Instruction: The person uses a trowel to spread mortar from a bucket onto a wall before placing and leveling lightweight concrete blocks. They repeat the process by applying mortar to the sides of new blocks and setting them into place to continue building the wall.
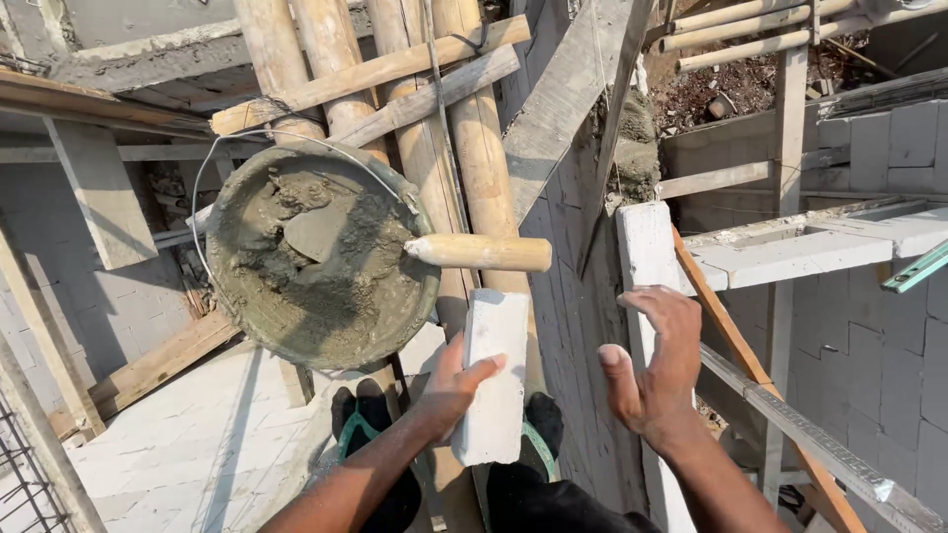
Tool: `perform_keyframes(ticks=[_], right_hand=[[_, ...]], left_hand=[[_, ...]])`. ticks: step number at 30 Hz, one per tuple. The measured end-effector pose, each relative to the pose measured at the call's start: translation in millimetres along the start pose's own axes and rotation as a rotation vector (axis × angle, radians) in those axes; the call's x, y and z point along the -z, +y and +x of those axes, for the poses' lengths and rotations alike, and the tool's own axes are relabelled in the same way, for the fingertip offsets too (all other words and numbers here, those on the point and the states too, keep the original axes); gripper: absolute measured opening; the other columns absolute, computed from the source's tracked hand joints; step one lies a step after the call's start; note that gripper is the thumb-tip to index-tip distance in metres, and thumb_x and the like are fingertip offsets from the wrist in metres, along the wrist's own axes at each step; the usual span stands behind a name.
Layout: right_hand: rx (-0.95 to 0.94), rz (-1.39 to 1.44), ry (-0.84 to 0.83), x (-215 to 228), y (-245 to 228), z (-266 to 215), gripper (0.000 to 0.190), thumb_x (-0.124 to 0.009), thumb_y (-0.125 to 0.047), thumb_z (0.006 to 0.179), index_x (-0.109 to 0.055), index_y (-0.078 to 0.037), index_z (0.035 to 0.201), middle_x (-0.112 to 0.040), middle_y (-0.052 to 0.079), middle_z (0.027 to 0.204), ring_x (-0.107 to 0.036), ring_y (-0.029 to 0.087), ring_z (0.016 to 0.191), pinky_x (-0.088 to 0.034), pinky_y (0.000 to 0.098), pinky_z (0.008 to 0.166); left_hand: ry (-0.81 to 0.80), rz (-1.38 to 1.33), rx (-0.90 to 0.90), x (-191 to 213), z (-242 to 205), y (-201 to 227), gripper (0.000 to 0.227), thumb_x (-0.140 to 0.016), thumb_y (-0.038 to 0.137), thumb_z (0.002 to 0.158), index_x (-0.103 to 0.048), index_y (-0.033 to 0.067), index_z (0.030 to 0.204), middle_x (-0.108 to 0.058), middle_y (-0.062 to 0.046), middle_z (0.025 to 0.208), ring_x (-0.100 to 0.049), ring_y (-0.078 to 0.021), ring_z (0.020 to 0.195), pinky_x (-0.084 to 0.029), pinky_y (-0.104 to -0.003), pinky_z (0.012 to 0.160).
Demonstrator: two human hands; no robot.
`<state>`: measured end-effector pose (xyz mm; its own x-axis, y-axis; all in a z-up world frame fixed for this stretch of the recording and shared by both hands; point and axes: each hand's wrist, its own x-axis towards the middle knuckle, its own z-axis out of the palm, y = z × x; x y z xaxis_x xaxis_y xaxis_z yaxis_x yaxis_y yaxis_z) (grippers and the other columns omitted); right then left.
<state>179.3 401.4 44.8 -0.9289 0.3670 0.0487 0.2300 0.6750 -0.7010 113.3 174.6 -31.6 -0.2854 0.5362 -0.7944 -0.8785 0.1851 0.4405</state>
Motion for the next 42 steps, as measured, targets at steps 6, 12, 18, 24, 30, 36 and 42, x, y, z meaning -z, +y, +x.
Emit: perform_keyframes(ticks=[6,12,18,24,30,36,42], right_hand=[[0.442,-0.367,-0.530,-25,-100,121,0.076,-0.063,-0.057,0.095,-0.047,-0.001,0.143,-0.064,0.020,0.117,-0.064,0.037,0.107,-0.053,0.0509,0.091],[0.671,-0.604,-0.593,-9,-108,112,0.042,-0.064,-0.029,0.095,-0.056,-0.004,0.127,-0.066,0.013,0.096,-0.072,0.029,0.080,-0.055,0.0451,0.066],[0.595,-0.618,-0.477,-11,-65,91,0.048,-0.070,-0.014,0.083,-0.057,-0.012,0.129,-0.061,0.007,0.085,-0.069,0.024,0.067,-0.054,0.0383,0.052],[0.306,-0.143,-0.278,3,-10,32,0.051,-0.076,-0.031,0.091,-0.057,-0.010,0.133,-0.070,0.009,0.092,-0.072,0.024,0.074,-0.056,0.0368,0.060],[-0.252,0.061,-0.381,-20,77,-52,0.044,-0.071,-0.030,0.091,-0.058,-0.009,0.128,-0.074,0.016,0.092,-0.074,0.025,0.074,-0.059,0.0360,0.064],[-0.415,-0.021,-0.466,-38,84,-95,0.045,-0.068,-0.030,0.089,-0.059,-0.010,0.129,-0.074,0.017,0.091,-0.074,0.029,0.075,-0.058,0.0423,0.067],[-0.224,0.074,-0.356,-49,90,-110,0.036,-0.070,-0.024,0.088,-0.061,-0.010,0.119,-0.074,0.014,0.090,-0.075,0.029,0.075,-0.059,0.0405,0.067]], left_hand=[[0.137,0.483,-0.077,30,-12,-3,0.061,-0.079,0.019,0.079,-0.057,0.0051,0.134,-0.072,-0.011,0.116,-0.069,-0.0224,0.110,-0.054,-0.039,0.096],[0.166,0.613,-0.325,32,-19,13,0.072,-0.077,0.015,0.077,-0.048,0.0049,0.142,-0.068,-0.014,0.125,-0.065,-0.0262,0.119,-0.048,-0.040,0.102],[0.253,0.886,-0.071,17,-18,26,0.072,-0.083,0.023,0.072,-0.050,0.0018,0.132,-0.068,-0.022,0.121,-0.067,-0.0346,0.117,-0.052,-0.043,0.100],[0.186,1.043,0.009,12,-1,45,0.066,-0.082,0.026,0.073,-0.054,0.0039,0.129,-0.070,-0.022,0.118,-0.068,-0.0365,0.113,-0.053,-0.045,0.097],[-0.063,0.719,0.021,31,40,36,0.062,-0.080,0.017,0.074,-0.052,0.0032,0.128,-0.073,-0.020,0.113,-0.073,-0.0280,0.103,-0.054,-0.041,0.092],[-0.020,1.115,0.046,21,38,42,0.052,-0.066,0.033,0.090,-0.058,0.0130,0.137,-0.070,-0.018,0.123,-0.068,-0.0318,0.112,-0.052,-0.044,0.097],[0.146,1.255,-0.017,50,55,17,0.050,-0.065,0.042,0.090,-0.069,0.0123,0.130,-0.073,-0.023,0.118,-0.069,-0.0381,0.114,-0.052,-0.047,0.101]])
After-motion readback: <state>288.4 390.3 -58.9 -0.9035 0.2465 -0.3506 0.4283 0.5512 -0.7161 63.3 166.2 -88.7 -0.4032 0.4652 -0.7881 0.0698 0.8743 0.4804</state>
